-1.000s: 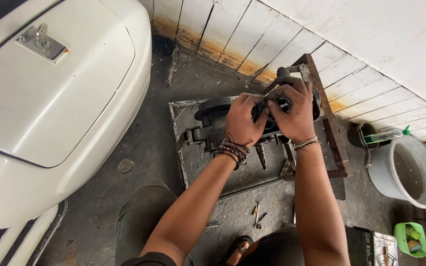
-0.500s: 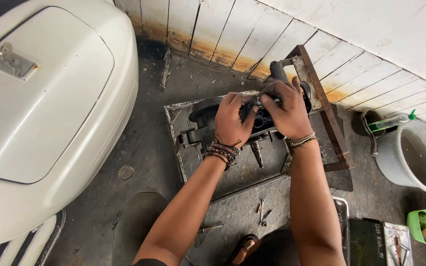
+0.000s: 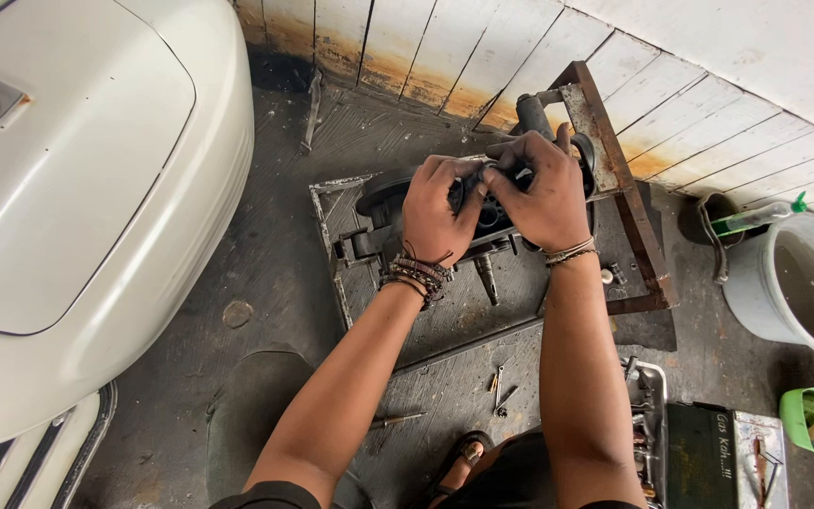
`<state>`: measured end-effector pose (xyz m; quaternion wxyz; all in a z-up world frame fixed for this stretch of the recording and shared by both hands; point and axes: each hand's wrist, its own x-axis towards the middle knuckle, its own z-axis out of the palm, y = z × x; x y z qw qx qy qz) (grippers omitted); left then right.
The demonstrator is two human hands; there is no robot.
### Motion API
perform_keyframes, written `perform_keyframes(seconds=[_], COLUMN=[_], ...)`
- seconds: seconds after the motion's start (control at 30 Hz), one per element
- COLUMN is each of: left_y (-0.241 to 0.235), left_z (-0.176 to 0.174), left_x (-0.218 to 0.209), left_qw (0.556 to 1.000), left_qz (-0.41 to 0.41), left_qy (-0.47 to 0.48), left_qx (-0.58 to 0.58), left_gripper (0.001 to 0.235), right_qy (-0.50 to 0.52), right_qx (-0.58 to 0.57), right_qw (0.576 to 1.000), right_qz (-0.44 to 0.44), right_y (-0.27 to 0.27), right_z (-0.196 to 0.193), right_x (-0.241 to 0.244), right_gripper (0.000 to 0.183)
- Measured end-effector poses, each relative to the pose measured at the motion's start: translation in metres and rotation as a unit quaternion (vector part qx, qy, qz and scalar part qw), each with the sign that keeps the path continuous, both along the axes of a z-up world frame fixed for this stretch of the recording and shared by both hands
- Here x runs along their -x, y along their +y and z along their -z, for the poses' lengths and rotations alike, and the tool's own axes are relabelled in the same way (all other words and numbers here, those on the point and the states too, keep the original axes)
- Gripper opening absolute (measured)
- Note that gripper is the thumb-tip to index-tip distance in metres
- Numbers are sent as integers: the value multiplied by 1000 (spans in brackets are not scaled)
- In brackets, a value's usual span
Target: The person assembles a small engine by hand, placing a piston into the cylinder and securing it with a wrist pin and clips. They use a wrench to tighten bolts on the engine casing and handle various small metal parts and tools on the floor.
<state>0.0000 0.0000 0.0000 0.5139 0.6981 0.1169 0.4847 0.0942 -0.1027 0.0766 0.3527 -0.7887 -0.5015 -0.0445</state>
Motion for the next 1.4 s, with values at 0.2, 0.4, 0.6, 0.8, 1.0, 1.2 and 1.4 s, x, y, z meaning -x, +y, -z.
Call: perform_keyframes(seconds=[0.2,0.4,0.6,0.8,1.0,1.2,1.4], left_y=[1,-1,-1,1,0,-1,0], left_z=[-1,1,-3,1,4,0,0], left_x=[0,-1,1,1,-1,0,1], left_qw=[1000,1000,1000,1000,1000,1000,1000], left_qz=[-5,-3,-1,-1,-2,1,3], left_qy=[1,9,11,18,20,14,22], left_qx=[-1,-8,-10,0,-4,4,8], left_gripper=[9,8,9,10,11,12,11], right_qy=[-16,-11,3,52,43,38,60], right_qx=[13,-9,-22,-15,-8,10,4], right_qw=[1000,1000,1000,998,999,999,998], right_qz=[-13,7,14,8,9,4,-7], right_y=[3,4,1,4,2,1,2], right_z=[-7,-9,4,-20,-13,-4,-18], right_x=[5,8,-2,15,9,0,9], right_gripper=[13,15,14,2,11,8,7])
